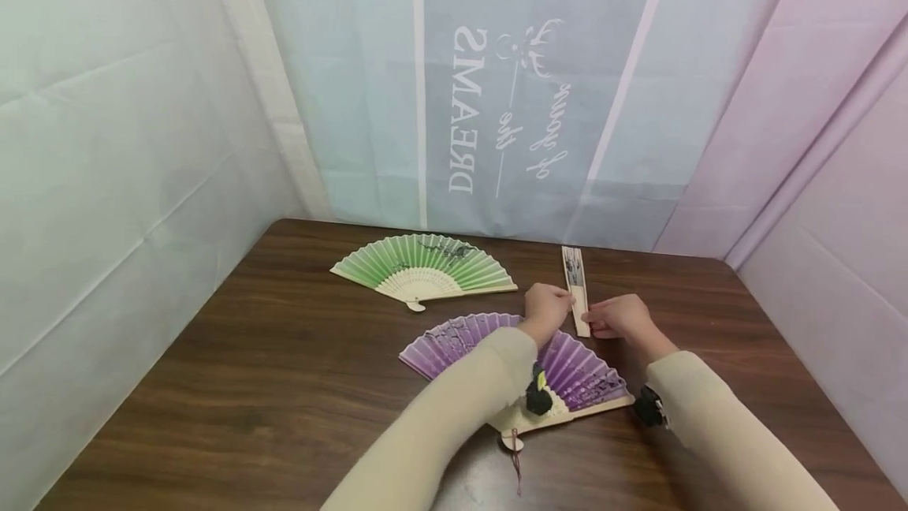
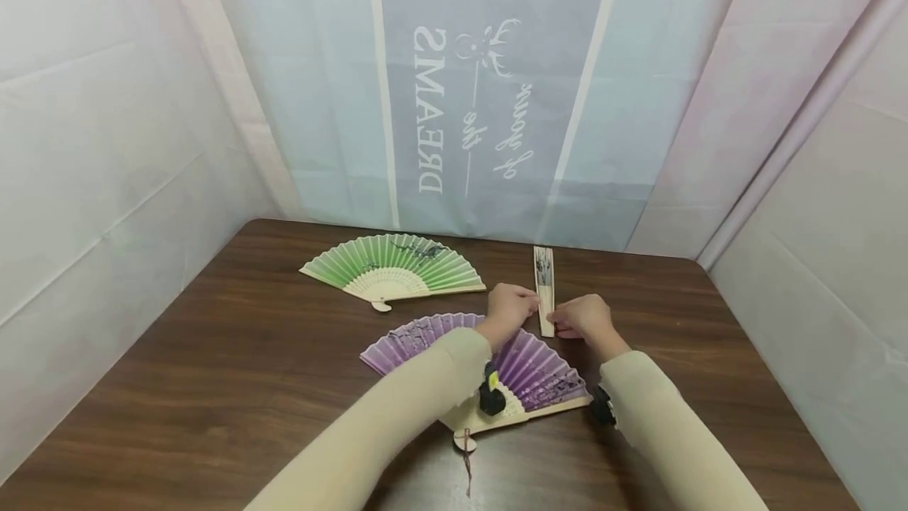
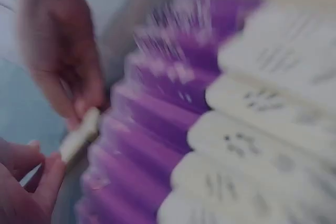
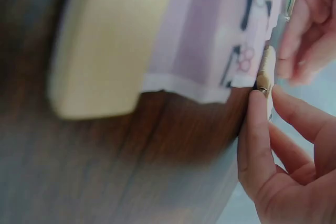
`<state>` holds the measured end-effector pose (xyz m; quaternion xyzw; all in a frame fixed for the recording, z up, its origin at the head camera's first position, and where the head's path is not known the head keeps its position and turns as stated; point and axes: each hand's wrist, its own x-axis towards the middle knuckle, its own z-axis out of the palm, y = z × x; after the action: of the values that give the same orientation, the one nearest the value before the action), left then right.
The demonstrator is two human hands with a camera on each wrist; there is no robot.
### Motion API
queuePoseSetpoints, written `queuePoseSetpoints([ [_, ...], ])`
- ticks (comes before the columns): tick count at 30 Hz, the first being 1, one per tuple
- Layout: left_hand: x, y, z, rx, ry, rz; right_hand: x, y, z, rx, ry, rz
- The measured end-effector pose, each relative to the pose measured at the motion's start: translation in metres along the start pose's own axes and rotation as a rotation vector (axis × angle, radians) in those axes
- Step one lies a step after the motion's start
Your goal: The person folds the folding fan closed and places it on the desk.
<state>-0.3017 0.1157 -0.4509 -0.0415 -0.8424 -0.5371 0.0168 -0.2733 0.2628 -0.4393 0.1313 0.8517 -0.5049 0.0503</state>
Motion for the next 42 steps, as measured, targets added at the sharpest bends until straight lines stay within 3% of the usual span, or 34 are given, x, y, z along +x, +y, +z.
queuePoseSetpoints([
  [3, -0.007, -0.001, -0.029, -0.145, -0.069, 0.001, -0.015, 0.005, -0.005, -0.005, 0.011, -0.028],
  [7, -0.011, -0.011, -0.084, -0.298, -0.152, -0.029, -0.040, 0.010, -0.016, 0.076, 0.000, -0.059],
  [9, -0.009, -0.020, -0.112, -0.362, -0.148, -0.052, -0.052, 0.013, -0.019, 0.184, -0.077, -0.053],
  [12, -0.007, -0.038, -0.147, -0.439, -0.107, -0.079, -0.064, 0.017, -0.019, 0.352, -0.270, -0.020],
  [15, -0.007, -0.054, -0.167, -0.452, -0.078, -0.087, -0.076, 0.022, -0.015, 0.457, -0.439, 0.011],
  [21, -0.019, -0.076, -0.190, -0.357, -0.020, -0.078, -0.092, 0.028, -0.003, 0.587, -0.591, 0.052],
  [30, -0.046, -0.105, -0.214, -0.285, -0.055, -0.139, -0.116, 0.029, 0.010, 0.690, -0.818, 0.090],
  [37, -0.064, -0.115, -0.227, -0.277, -0.070, -0.166, -0.131, 0.036, 0.027, 0.610, -0.843, 0.163],
  [42, -0.070, -0.116, -0.231, -0.279, -0.078, -0.165, -0.136, 0.044, 0.034, 0.637, -0.864, 0.190],
])
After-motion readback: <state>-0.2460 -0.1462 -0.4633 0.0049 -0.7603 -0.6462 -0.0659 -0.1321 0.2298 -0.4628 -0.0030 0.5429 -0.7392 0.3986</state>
